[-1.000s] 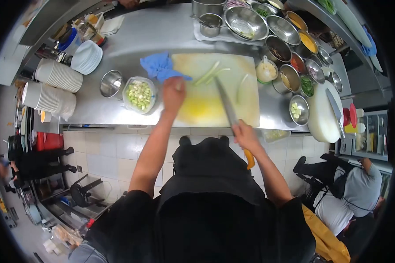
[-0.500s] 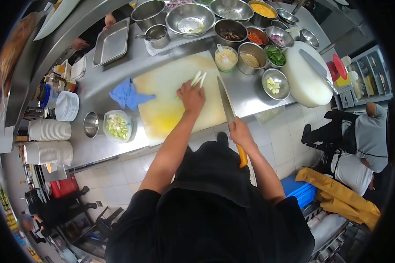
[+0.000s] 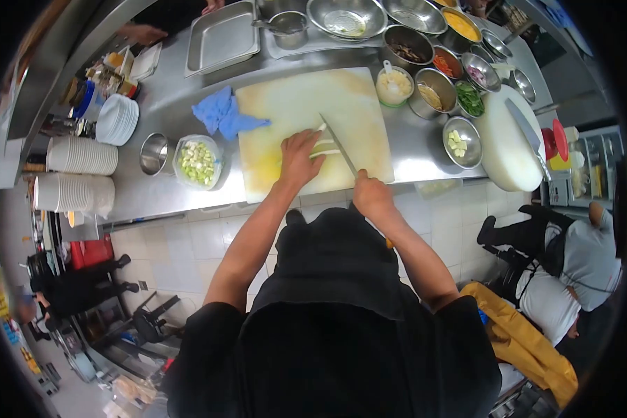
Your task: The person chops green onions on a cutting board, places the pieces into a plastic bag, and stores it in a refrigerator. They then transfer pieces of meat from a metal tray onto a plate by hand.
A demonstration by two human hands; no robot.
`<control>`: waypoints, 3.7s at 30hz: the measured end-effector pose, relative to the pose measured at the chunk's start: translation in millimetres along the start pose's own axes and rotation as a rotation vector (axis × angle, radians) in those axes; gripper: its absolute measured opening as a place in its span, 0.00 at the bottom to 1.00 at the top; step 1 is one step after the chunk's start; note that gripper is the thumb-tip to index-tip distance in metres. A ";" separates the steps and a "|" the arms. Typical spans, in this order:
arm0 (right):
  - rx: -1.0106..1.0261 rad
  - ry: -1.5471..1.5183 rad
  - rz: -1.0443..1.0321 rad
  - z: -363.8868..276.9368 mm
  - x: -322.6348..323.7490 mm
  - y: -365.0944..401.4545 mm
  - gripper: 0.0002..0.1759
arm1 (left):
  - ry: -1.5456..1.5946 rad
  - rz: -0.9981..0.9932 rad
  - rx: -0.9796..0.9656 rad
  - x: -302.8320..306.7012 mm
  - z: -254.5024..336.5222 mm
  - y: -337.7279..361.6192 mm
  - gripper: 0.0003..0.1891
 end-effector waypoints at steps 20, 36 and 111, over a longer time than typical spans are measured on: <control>0.034 0.023 -0.040 -17.4 -5.7 27.8 0.14 | 0.047 -0.118 0.077 -3.8 -24.7 6.9 0.19; 0.006 0.013 -0.162 -46.6 9.7 38.9 0.14 | 0.210 -0.145 -0.005 -20.1 -18.2 -5.8 0.10; 0.159 0.024 -0.271 -87.9 -25.5 22.0 0.12 | 0.123 -0.001 0.099 54.8 -47.1 43.1 0.10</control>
Point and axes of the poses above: each hand's wrist, its own y-axis away from the middle knuckle, its own x-axis out of the back of the hand, z = x × y, the point moved 10 cm from there along -y, towards the middle knuckle, and after that the axes turned 12 degrees about -y, right-handed, at the moved point
